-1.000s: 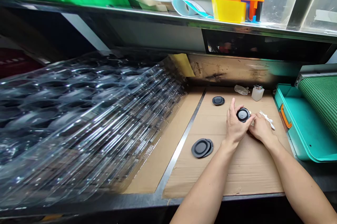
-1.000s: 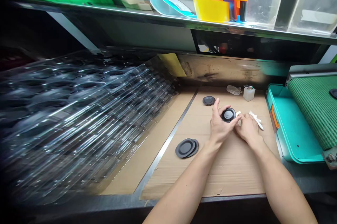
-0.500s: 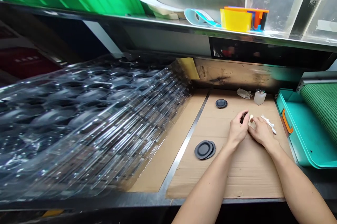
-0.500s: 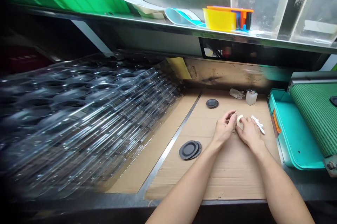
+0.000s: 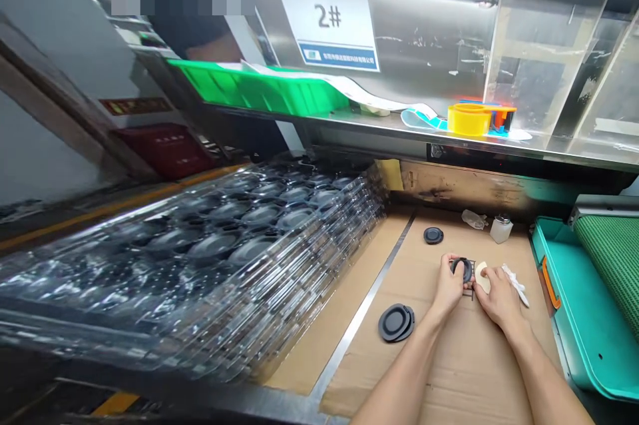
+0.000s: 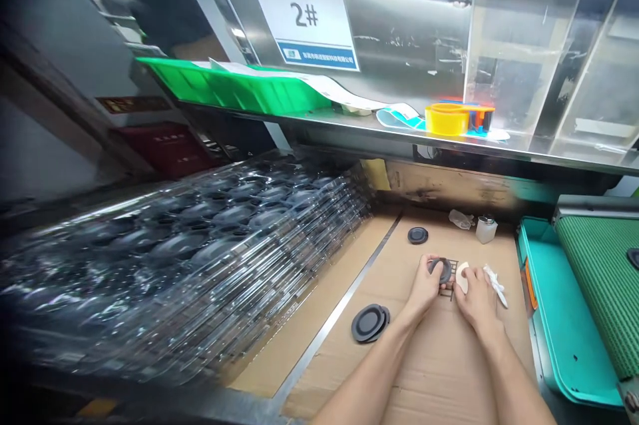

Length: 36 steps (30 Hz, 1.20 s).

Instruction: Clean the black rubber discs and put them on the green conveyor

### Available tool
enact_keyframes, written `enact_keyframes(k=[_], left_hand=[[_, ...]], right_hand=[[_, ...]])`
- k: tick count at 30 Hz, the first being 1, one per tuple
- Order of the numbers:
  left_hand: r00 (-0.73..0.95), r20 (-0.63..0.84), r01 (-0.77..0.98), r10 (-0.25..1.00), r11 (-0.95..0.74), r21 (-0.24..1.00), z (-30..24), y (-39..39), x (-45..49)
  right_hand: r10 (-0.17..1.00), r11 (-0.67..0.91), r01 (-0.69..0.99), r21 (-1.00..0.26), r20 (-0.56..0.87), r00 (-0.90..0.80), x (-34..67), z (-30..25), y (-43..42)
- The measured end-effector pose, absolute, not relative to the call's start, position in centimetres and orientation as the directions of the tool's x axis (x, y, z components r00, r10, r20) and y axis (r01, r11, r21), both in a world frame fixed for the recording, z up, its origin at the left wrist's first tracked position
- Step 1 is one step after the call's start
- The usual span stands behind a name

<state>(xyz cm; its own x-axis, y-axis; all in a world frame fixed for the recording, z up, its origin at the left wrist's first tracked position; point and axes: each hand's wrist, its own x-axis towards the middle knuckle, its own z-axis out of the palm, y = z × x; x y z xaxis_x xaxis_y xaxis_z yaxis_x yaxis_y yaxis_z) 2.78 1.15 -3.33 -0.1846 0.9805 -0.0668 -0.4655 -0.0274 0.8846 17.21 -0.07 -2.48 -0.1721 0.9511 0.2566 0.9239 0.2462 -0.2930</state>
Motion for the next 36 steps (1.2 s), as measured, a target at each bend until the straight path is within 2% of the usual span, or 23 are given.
enact_keyframes(k=[4, 7, 8, 10, 14, 20, 27, 29, 31, 34, 36], left_hand=[[-0.124, 0.01, -0.331, 0.992, -0.051, 0.942, -1.8, 2.7, 0.4], [-0.171, 0.076, -0.21, 0.982, -0.112, 0.971, -0.2, 5.9, -3.7], [-0.199, 0.095, -0.111, 0.975, -0.119, 0.987, 0.2, 7.2, -5.2], [-0.19, 0.058, 0.141, 0.98, -0.031, 0.989, 0.7, 9.5, -8.0], [-0.094, -0.056, 0.339, 0.994, 0.084, 0.937, 0.5, 12.4, -11.0], [0.078, -0.203, 0.646, 0.976, 0.106, 0.756, -0.3, 14.4, -11.0], [0.053, -0.2, 0.88, 0.978, 0.049, 0.473, 1.0, 15.3, -10.7], [0.08, -0.151, 0.944, 0.985, -0.026, 0.328, 1.0, 14.8, -10.4], [0.201, -0.129, 0.964, 0.971, -0.172, 0.205, 0.6, 14.2, -10.4], [0.35, -0.184, 0.925, 0.918, -0.308, 0.223, -0.4, 14.9, -10.7], [0.395, -0.177, 0.908, 0.901, -0.354, 0.222, -0.4, 16.0, -10.6]], right_hand=[[0.955, 0.24, 0.915, -0.323, 0.247, -0.163, 17.0, -2.5, 0.0], [0.962, 0.224, 0.913, -0.341, 0.228, -0.15, 16.9, -2.4, -0.2], [0.965, 0.217, 0.913, -0.346, 0.219, -0.147, 16.9, -2.4, -0.2], [0.97, 0.206, 0.91, -0.358, 0.2, -0.141, 16.8, -2.3, -0.4], [0.976, 0.186, 0.902, -0.39, 0.176, -0.126, 16.7, -2.7, -0.4], [0.975, 0.185, 0.898, -0.399, 0.185, -0.118, 16.3, -3.6, -0.5], [0.976, 0.189, 0.901, -0.391, 0.172, -0.131, 16.3, -3.1, -0.2], [0.979, 0.171, 0.909, -0.379, 0.166, -0.115, 16.0, -2.9, -0.4], [0.979, 0.176, 0.916, -0.36, 0.164, -0.124, 15.4, -2.4, -1.1], [0.96, 0.262, 0.922, -0.285, 0.177, -0.218, 14.9, -0.6, -2.3], [0.923, 0.327, 0.912, -0.25, 0.291, -0.251, 15.0, 0.9, -3.8]])
